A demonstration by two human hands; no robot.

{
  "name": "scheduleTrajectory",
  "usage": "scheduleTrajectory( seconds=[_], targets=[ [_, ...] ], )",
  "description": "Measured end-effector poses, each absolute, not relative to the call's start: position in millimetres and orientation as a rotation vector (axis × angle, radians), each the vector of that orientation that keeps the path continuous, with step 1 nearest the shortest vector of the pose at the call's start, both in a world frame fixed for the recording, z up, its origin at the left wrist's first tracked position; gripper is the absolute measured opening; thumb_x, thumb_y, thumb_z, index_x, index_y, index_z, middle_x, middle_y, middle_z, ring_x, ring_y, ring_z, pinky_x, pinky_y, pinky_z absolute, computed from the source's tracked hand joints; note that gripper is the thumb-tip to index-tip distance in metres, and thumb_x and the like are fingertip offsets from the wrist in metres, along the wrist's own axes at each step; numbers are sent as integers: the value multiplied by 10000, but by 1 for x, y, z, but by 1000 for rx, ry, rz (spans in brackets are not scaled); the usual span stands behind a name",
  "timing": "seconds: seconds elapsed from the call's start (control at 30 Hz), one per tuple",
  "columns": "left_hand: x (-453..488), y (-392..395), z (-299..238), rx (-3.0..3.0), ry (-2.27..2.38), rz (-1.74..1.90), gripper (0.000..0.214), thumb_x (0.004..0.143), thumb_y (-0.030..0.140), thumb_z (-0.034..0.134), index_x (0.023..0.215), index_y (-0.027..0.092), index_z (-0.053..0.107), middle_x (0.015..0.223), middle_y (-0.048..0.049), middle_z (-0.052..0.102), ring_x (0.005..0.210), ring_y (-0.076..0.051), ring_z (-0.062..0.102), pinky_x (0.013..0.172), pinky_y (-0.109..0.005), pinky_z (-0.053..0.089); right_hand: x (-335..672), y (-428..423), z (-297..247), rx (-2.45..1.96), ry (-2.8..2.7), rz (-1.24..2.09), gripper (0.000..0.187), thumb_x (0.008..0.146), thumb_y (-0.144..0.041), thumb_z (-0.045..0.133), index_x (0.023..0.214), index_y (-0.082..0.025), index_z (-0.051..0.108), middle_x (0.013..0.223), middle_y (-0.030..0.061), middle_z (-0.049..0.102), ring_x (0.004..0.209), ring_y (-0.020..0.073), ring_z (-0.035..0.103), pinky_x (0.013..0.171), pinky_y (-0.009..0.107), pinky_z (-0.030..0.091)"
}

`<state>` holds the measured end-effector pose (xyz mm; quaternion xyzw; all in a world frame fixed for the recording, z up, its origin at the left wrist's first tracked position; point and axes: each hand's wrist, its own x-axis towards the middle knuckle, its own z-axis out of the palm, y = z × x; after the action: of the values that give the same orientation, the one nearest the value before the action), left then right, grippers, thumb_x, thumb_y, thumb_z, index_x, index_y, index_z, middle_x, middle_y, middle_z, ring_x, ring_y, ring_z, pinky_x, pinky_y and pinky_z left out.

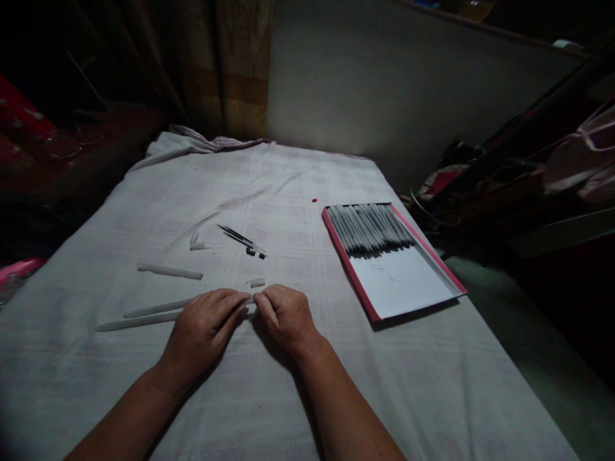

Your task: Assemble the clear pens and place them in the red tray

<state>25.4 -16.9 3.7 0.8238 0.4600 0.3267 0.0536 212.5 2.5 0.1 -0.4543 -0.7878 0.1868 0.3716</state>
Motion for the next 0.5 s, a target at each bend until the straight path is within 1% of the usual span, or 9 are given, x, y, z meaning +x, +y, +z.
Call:
scheduleTrajectory(
  seconds=[0.1,0.2,0.33,0.4,0.43,0.47,0.5],
  targets=[
    [27,-18,2,2503,1397,991,168,977,225,511,1097,202,626,956,-46,717,830,-213,660,732,-353,500,213,3,-2,-1203,-2039,466,429,994,-293,417,585,-197,503,538,-13,502,502,101,442,522,231,329],
    [28,-18,3,2505,1396,1008,160,983,229,500,1081,201,623,947,-46,715,833,-213,660,735,-353,502,212,3,-4,-1216,-2045,489,466,998,-311,394,549,-199,451,510,-23,447,483,94,409,517,234,308],
    [29,-18,6,2497,1367,1051,158,986,227,496,1080,205,621,942,-44,712,831,-201,657,734,-339,508,212,3,-5,-1211,-1987,613,516,1004,-342,376,507,-202,388,472,-35,378,441,83,367,482,233,277],
    [29,-18,6,2482,1346,1080,156,982,216,503,1086,202,618,949,-46,710,842,-197,657,745,-334,514,212,2,-4,-1207,-1957,679,508,1000,-348,383,514,-203,409,476,-31,404,444,86,397,478,227,293],
    [29,-18,6,2473,1339,1093,155,980,212,506,1088,200,616,952,-48,710,848,-195,658,750,-333,516,213,2,-3,-1198,-1941,714,474,995,-344,392,547,-202,457,497,-25,448,466,92,440,492,222,321],
    [29,-18,6,2463,1337,1103,155,979,210,508,1091,198,615,955,-50,710,854,-195,659,754,-332,518,213,1,-1,-1184,-1918,755,406,986,-335,410,621,-200,528,538,-16,509,503,103,493,517,218,359],
    [29,-17,6,2452,1340,1109,155,979,210,509,1092,197,614,956,-52,710,858,-195,660,755,-332,518,213,0,1,-1167,-1889,799,306,972,-320,439,739,-196,592,599,-6,572,551,114,543,549,219,399]
  ],
)
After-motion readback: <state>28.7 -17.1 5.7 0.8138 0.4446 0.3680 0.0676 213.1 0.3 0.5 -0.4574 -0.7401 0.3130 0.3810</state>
